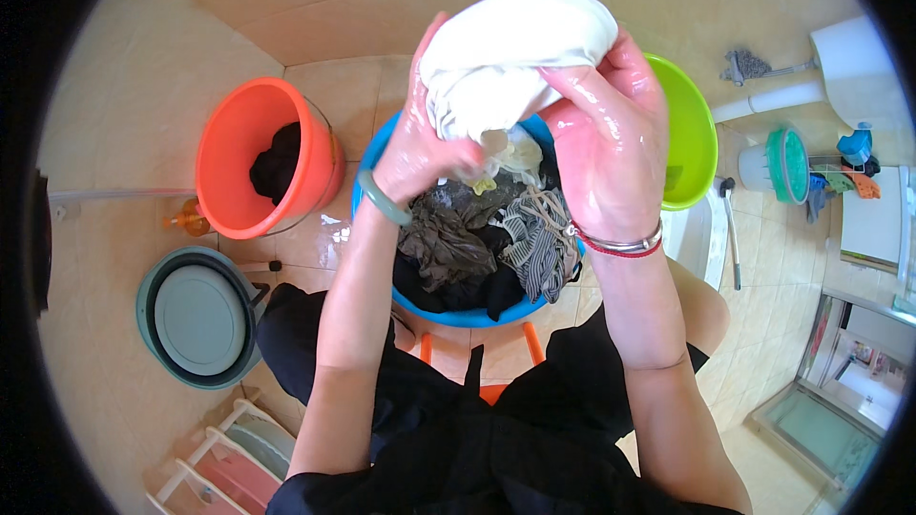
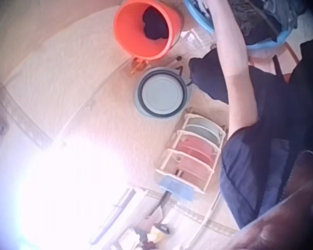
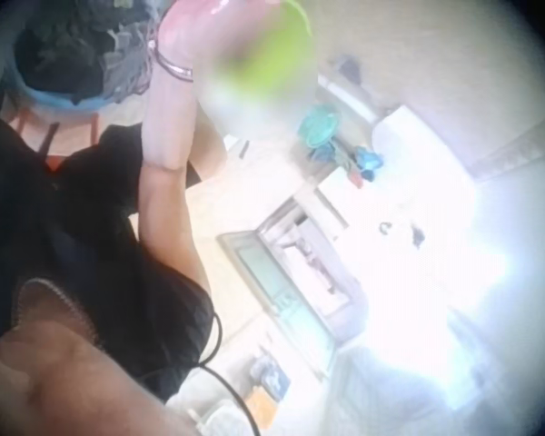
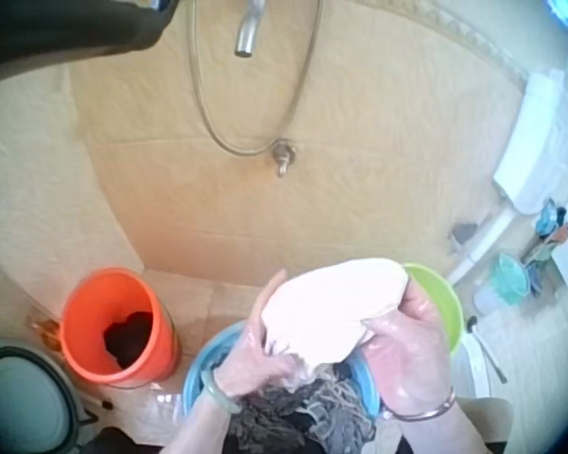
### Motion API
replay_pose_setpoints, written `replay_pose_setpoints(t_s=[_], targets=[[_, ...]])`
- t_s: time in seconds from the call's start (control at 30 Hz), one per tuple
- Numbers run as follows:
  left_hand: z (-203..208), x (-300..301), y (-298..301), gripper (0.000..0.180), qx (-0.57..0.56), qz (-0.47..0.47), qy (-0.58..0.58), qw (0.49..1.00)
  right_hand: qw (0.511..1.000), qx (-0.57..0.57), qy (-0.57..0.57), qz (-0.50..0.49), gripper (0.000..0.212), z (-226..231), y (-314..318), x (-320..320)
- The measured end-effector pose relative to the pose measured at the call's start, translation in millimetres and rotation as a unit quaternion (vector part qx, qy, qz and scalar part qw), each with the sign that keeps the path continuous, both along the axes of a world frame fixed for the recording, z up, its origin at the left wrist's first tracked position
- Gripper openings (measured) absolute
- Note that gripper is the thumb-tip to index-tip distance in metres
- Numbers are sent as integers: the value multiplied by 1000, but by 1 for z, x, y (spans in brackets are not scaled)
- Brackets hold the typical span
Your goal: The person hand-washes various garments in a blue basin filled with soapy water. They scrub, rinse, and wring out items one by one, then transfer the cleaned clothes into a green bucket. The process continues with multiple items including shirts and socks.
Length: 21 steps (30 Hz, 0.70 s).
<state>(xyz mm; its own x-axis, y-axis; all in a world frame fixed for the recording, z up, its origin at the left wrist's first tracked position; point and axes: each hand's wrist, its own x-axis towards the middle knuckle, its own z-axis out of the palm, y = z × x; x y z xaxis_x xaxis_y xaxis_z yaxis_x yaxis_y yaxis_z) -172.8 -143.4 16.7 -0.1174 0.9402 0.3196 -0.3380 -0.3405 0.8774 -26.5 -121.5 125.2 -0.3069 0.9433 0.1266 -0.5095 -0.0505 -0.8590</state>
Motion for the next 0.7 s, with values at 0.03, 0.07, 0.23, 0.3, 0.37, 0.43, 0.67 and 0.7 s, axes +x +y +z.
replay_pose_setpoints(t_s=[0.03,0.07,0.23,0.3,0.37,0.43,0.67,0.7], targets=[[0,9,-5,118,20,44,17,999,1000,12,-28,5,31,1,-2,-5],[-3,13,-11,119,38,90,33,995,998,16,-37,50,33,1,-7,-12],[-33,31,-19,55,-189,59,-29,980,954,71,-199,212,49,-35,8,-29],[-61,36,-24,43,-250,45,-125,959,913,99,-312,242,53,-73,47,-17],[-85,35,-33,47,-269,-92,-244,927,863,137,-419,249,58,-105,78,1],[-98,34,-42,50,-268,-157,-326,893,904,71,-331,263,67,-129,87,9],[-111,56,-43,58,-130,-318,-520,782,926,-222,102,290,95,-227,52,8],[-108,57,-43,60,-114,-349,-560,742,915,-215,162,299,93,-229,52,1]])
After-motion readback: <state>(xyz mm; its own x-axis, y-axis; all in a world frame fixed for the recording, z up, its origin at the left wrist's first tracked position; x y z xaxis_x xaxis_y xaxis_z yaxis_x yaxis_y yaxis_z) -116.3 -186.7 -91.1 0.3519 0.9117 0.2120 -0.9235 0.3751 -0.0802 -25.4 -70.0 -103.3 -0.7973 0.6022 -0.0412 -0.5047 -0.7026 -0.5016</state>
